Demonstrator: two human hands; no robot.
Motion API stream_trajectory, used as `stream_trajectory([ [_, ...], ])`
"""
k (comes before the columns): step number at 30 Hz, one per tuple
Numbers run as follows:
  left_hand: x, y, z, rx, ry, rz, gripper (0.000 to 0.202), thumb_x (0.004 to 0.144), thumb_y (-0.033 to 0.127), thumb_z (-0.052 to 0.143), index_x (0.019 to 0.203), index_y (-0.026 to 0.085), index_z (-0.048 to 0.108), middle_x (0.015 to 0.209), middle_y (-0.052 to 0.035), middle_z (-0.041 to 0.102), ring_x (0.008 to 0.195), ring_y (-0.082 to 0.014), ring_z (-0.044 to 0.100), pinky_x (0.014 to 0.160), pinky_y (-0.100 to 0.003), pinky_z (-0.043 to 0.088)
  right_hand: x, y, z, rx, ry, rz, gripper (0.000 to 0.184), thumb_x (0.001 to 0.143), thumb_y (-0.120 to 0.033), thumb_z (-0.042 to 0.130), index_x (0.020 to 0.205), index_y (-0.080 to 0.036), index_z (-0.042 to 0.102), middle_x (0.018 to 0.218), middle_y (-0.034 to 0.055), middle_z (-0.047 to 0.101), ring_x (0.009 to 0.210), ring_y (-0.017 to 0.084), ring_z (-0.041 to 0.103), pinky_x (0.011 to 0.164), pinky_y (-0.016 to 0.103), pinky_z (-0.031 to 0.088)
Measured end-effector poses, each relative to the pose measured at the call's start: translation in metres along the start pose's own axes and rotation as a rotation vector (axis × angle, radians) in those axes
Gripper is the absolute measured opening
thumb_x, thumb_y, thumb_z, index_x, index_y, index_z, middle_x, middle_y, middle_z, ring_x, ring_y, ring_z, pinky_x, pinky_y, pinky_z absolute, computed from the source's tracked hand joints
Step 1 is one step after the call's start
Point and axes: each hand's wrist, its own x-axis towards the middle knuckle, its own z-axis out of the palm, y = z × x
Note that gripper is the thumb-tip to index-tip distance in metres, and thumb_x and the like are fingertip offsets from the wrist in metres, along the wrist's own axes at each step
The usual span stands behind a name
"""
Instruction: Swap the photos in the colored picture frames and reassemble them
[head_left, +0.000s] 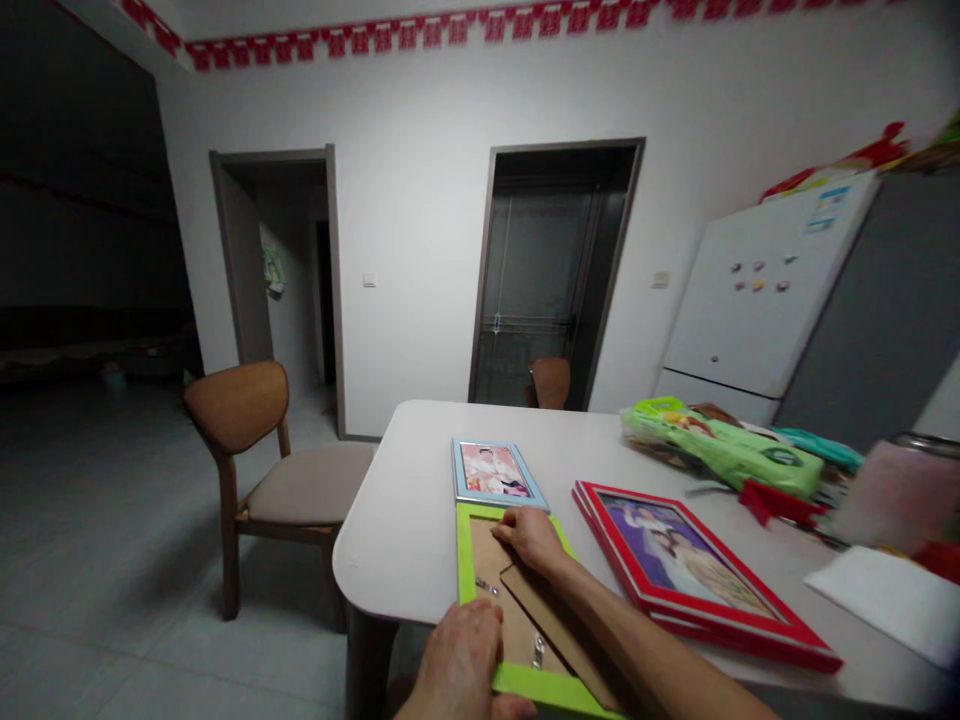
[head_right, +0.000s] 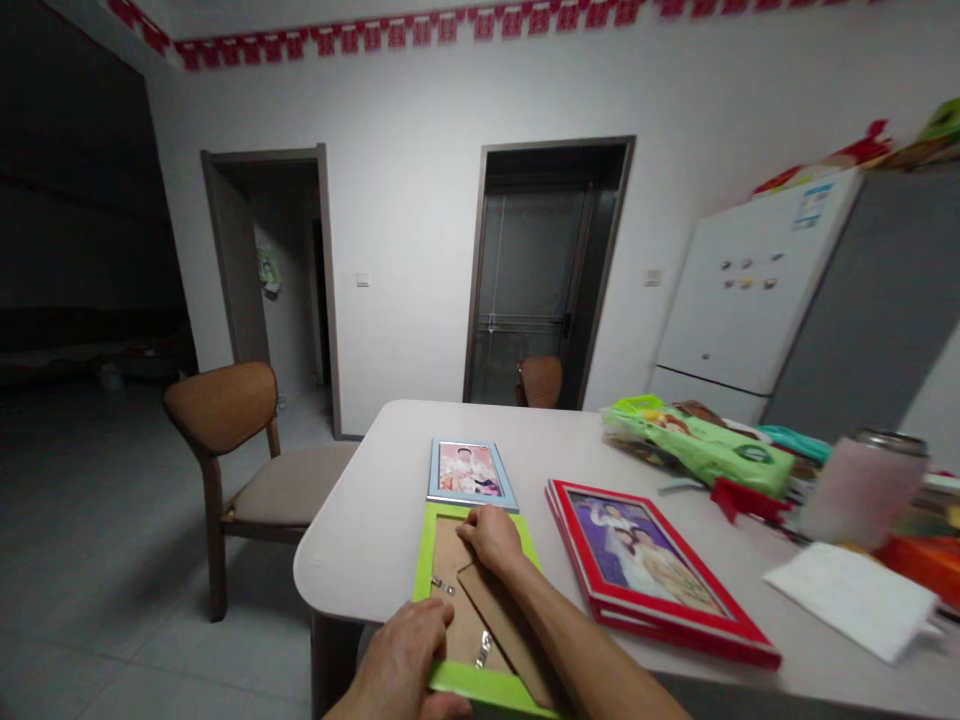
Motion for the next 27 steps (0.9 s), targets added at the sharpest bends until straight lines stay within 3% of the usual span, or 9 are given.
stream_trajectory([
  [5,-0.003,0.0,-0.001,0.022,-0.015,-0.002,0.074,0.05,0.033,0.074,0.114,0.011,0.044,0.118,-0.0117,0.048,0.107,-0.0245,0.042,0.095,-0.032,0.032,0.016,0.005,0.006,-0.021,0.045,0.138,0.014,0.059,-0.03,0.058,0.057,-0.016,0.06,0.059,0.005,0.062,0.056,0.014,0.053,0.047,0.022,0.027],
  [9,-0.001,0.0,-0.003,0.073,-0.041,0.009,0.075,0.049,0.034,0.074,0.114,0.012,0.044,0.117,-0.0125,0.049,0.107,-0.0255,0.044,0.095,-0.035,0.032,0.014,0.002,0.003,0.024,0.108,0.158,0.012,0.058,-0.028,0.058,0.058,-0.016,0.058,0.061,0.0064,0.062,0.058,0.015,0.053,0.048,0.022,0.027],
  [11,0.005,0.004,0.005,0.116,-0.05,0.04,0.059,0.059,0.033,0.068,0.111,0.014,0.047,0.118,-0.0123,0.049,0.109,-0.0256,0.042,0.096,-0.04,0.029,0.008,-0.001,-0.003,0.071,0.13,0.129,0.017,0.062,-0.032,0.055,0.057,-0.016,0.058,0.06,0.006,0.062,0.056,0.015,0.052,0.048,0.022,0.028],
  [13,0.013,0.01,0.018,0.164,-0.019,0.092,0.031,0.075,0.026,0.052,0.105,0.017,0.052,0.12,-0.0102,0.047,0.113,-0.0238,0.039,0.097,-0.043,0.026,-0.001,-0.001,-0.014,0.127,0.137,0.079,0.024,0.067,-0.036,0.049,0.057,-0.015,0.058,0.058,0.0046,0.061,0.054,0.014,0.052,0.049,0.022,0.03],
  [15,0.021,0.018,0.032,0.19,0.016,0.126,0.025,0.083,0.015,0.036,0.099,0.019,0.055,0.121,-0.0081,0.046,0.115,-0.0217,0.037,0.097,-0.043,0.026,-0.015,0.004,-0.03,0.173,0.134,0.016,0.029,0.07,-0.039,0.045,0.06,-0.016,0.058,0.059,0.0029,0.061,0.056,0.013,0.052,0.051,0.022,0.033],
  [18,0.026,0.028,0.037,0.148,-0.064,0.13,0.027,0.077,0.012,0.042,0.101,0.015,0.054,0.121,-0.0109,0.045,0.115,-0.0229,0.035,0.097,-0.041,0.027,-0.043,0.023,-0.057,0.406,0.144,-0.013,0.03,0.069,-0.042,0.045,0.067,-0.016,0.059,0.063,0.0017,0.061,0.058,0.013,0.053,0.053,0.022,0.037],
  [21,0.023,0.035,0.02,0.052,-0.097,0.157,0.051,0.06,0.013,0.059,0.11,0.009,0.047,0.123,-0.0161,0.042,0.116,-0.028,0.033,0.098,-0.043,0.023,-0.076,0.04,-0.074,0.827,0.219,0.169,0.031,0.064,-0.044,0.052,0.072,-0.016,0.058,0.06,0.0005,0.059,0.05,0.011,0.05,0.047,0.021,0.037],
  [24,0.022,0.048,-0.001,-0.151,0.101,0.183,0.057,0.057,0.012,0.057,0.113,0.01,0.044,0.118,-0.0153,0.047,0.111,-0.028,0.039,0.096,-0.042,0.027,-0.109,0.035,-0.066,1.18,0.172,0.325,0.033,0.06,-0.045,0.056,0.076,-0.016,0.058,0.059,0.0,0.059,0.045,0.009,0.049,0.044,0.02,0.037],
  [27,0.027,0.073,-0.008,-0.532,0.393,0.12,0.031,0.068,0.02,0.05,0.098,0.016,0.05,0.107,-0.0108,0.055,0.104,-0.0245,0.046,0.087,-0.037,0.037,-0.131,0.007,-0.043,1.436,-0.094,0.396,0.041,0.062,-0.051,0.052,0.082,-0.016,0.058,0.06,0.0025,0.061,0.045,0.01,0.052,0.043,0.021,0.038],
])
